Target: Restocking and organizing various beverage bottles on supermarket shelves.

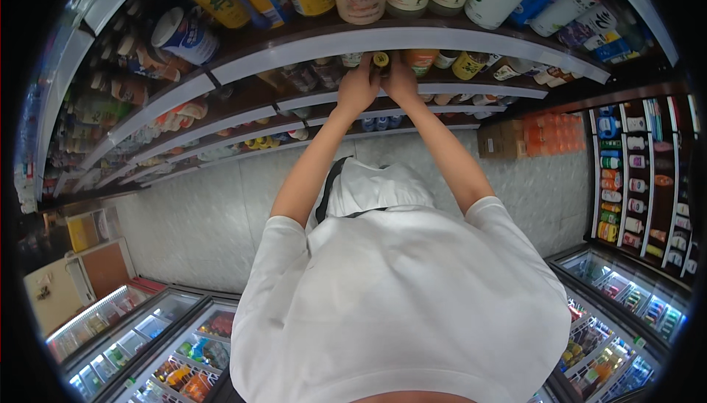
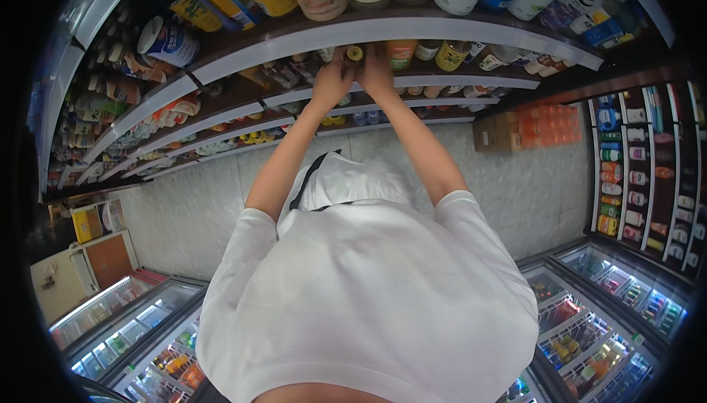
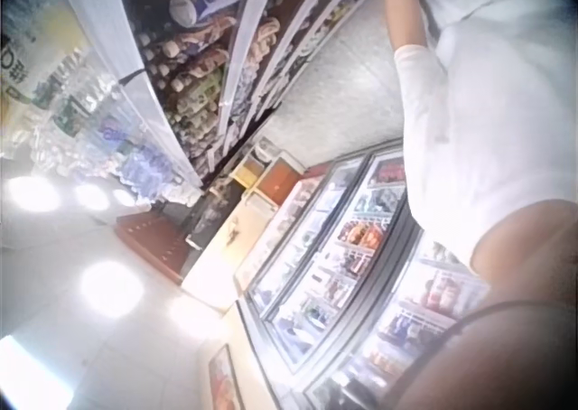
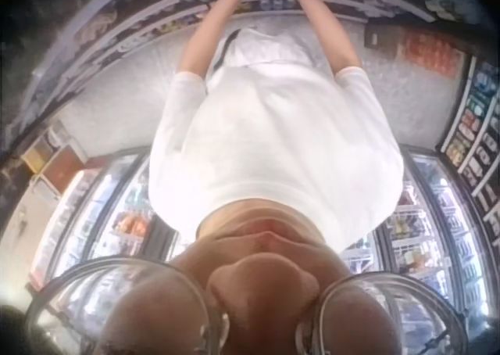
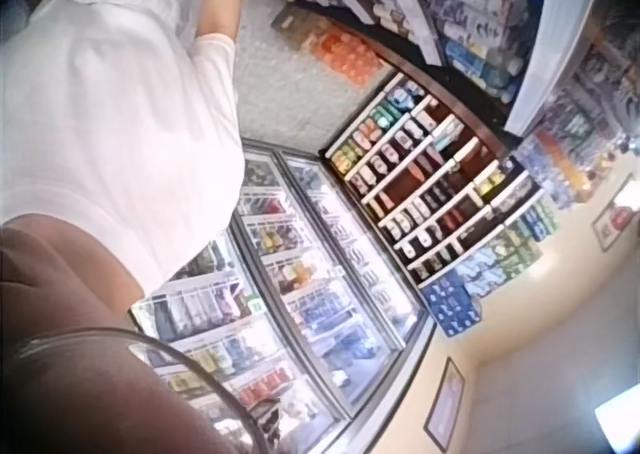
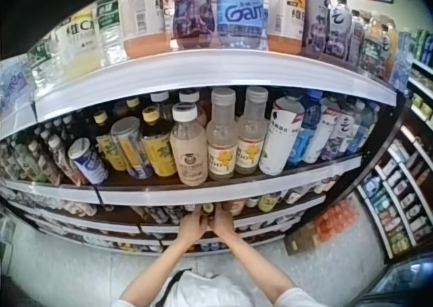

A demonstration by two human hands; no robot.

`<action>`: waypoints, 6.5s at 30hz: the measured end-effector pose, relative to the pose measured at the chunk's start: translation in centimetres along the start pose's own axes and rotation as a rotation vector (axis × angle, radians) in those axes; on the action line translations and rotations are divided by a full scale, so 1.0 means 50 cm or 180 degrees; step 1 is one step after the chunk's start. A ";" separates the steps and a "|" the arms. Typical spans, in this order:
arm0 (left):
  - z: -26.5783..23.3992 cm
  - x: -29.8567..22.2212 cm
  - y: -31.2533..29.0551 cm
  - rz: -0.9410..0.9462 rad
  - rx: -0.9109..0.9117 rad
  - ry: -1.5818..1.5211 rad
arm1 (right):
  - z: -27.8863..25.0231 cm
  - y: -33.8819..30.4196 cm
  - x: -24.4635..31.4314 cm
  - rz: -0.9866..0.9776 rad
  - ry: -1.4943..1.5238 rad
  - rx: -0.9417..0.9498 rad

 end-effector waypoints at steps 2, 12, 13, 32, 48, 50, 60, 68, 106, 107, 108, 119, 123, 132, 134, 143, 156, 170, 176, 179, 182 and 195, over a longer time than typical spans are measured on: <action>-0.014 0.023 -0.020 -0.0034 0.0108 0.0036 | -0.001 -0.012 0.017 -0.0041 -0.0165 -0.0083; -0.014 0.048 -0.043 0.0022 -0.0274 0.0231 | -0.043 -0.156 -0.016 -0.0418 0.0400 -0.0653; -0.012 0.038 -0.040 0.0017 -0.0238 0.0699 | -0.053 -0.170 -0.014 -0.0362 0.0466 -0.0766; -0.022 0.045 0.104 0.1379 0.0420 0.3709 | -0.037 -0.304 -0.104 0.0400 0.0337 -0.0065; 0.048 0.026 0.155 0.1996 -0.0067 0.1102 | -0.044 -0.305 -0.098 0.0351 0.0447 -0.0169; 0.036 0.010 0.150 0.1882 0.0038 0.1188 | -0.049 -0.315 -0.110 0.0405 0.0474 -0.0264; -0.113 0.140 -0.151 0.0627 -0.1320 0.0907 | -0.053 -0.312 -0.137 0.0640 0.0525 -0.0251; -0.112 0.293 -0.202 -0.1204 -0.1564 -0.0587 | -0.036 -0.252 -0.091 0.0305 0.0399 0.0076; -0.224 0.457 -0.094 -0.0388 -0.0852 -0.0285 | 0.204 -0.063 0.206 0.0156 -0.0829 0.1250; -0.244 0.437 -0.086 -0.0030 -0.0999 -0.0386 | 0.207 -0.062 0.190 0.0204 -0.0831 0.1235; -0.263 0.416 -0.078 0.0326 -0.1147 -0.0494 | 0.210 -0.061 0.175 0.0178 -0.0959 0.1245; -0.241 0.447 -0.038 -0.0237 -0.0352 -0.0758 | 0.170 -0.026 0.148 0.0130 -0.0796 0.1393; -0.246 0.395 -0.053 -0.0450 -0.0267 -0.1106 | 0.131 -0.032 0.090 0.0641 -0.0564 0.1579; -0.222 0.393 -0.064 -0.0548 -0.0831 0.0072 | 0.128 -0.073 0.057 0.0090 -0.0784 0.1706; -0.200 0.386 -0.071 -0.0794 -0.1107 0.0233 | 0.136 -0.082 0.081 0.0131 -0.0880 0.1855; -0.159 0.385 -0.064 -0.1190 -0.0738 0.0410 | 0.206 -0.080 0.195 -0.0353 -0.0533 0.1769; -0.340 0.455 -0.210 0.0034 -0.0315 -0.0139 | 0.346 -0.060 0.448 -0.0419 0.0267 0.0681; -0.333 0.551 -0.047 -0.0447 -0.0243 -0.0462 | 0.314 -0.255 0.371 0.0015 0.0342 0.0513; -0.341 0.532 -0.112 -0.0296 -0.1455 -0.0709 | 0.335 -0.323 0.322 0.0614 0.0315 0.1078; -0.402 0.568 -0.186 -0.0018 -0.1710 -0.0030 | 0.363 -0.326 0.313 0.0822 0.0332 0.1335; -0.531 0.597 -0.230 0.0223 -0.2833 0.1010 | 0.396 -0.329 0.303 0.0790 0.0288 0.1572; -0.694 0.577 -0.251 0.0354 -0.1976 0.2087 | 0.509 -0.236 0.396 0.0020 0.0449 0.1994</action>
Point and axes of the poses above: each hand's wrist, its own y-axis towards the middle knuckle, its own z-axis out of the palm, x = y × z, the point moved 3 cm from there along y, towards the middle knuckle, and after that the axes turned 3 degrees about z, right-handed, at the moved point
